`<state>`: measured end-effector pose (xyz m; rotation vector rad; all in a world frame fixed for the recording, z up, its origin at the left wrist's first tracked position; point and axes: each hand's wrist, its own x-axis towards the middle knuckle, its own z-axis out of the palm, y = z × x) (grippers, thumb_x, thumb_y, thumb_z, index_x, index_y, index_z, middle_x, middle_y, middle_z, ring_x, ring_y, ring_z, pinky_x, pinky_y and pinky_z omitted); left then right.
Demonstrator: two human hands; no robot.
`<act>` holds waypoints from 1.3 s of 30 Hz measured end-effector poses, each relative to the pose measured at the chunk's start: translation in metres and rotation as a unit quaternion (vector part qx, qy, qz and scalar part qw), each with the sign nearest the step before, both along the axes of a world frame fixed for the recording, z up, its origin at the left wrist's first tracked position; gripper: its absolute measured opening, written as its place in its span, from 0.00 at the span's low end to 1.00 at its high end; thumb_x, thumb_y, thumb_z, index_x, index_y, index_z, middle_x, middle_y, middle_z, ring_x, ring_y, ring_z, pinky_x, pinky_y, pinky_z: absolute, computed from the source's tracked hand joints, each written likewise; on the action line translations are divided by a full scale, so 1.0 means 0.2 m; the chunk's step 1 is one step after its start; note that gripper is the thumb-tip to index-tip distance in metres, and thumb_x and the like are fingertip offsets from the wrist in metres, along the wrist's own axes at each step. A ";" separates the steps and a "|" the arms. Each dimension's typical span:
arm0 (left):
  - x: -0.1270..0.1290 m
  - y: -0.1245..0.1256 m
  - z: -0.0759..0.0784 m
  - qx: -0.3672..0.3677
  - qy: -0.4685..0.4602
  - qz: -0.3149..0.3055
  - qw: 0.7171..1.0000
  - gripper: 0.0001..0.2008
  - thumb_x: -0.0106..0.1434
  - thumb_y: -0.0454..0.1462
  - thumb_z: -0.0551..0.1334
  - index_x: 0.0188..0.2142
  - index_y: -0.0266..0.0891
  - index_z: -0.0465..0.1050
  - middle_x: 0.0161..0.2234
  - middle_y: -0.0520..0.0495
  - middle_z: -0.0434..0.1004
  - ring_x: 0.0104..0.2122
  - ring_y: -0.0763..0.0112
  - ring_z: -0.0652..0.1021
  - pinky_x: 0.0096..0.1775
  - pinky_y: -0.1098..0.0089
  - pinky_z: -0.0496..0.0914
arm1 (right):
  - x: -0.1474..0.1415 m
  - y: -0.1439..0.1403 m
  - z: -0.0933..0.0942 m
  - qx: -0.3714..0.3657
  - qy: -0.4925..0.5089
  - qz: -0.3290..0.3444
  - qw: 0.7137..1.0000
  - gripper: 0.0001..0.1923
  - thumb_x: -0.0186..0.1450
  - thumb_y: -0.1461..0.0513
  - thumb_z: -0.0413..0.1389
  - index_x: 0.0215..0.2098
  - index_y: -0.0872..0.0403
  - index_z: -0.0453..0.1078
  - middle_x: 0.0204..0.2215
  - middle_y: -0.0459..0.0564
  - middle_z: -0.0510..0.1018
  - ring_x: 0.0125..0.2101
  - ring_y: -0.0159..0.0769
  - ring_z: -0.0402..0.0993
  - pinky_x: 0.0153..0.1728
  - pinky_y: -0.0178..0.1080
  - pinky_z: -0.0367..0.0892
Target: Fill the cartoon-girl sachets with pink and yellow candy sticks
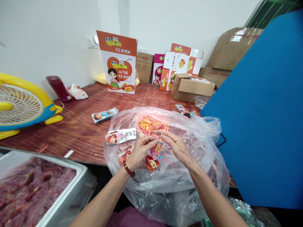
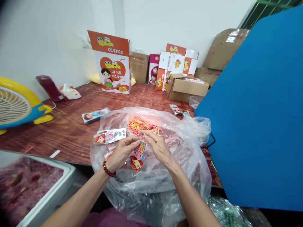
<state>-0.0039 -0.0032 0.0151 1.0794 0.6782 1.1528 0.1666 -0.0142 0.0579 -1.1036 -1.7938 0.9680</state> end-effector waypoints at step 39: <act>-0.11 -0.04 -0.03 0.030 0.131 0.020 0.991 0.08 0.57 0.40 0.67 0.32 0.36 0.77 0.28 0.51 0.77 0.28 0.73 0.73 0.31 0.74 0.65 | -0.07 0.06 -0.16 -0.122 0.182 -0.038 0.975 0.15 0.56 0.52 0.63 0.26 0.53 0.68 0.25 0.43 0.72 0.26 0.30 0.69 0.32 0.36 0.67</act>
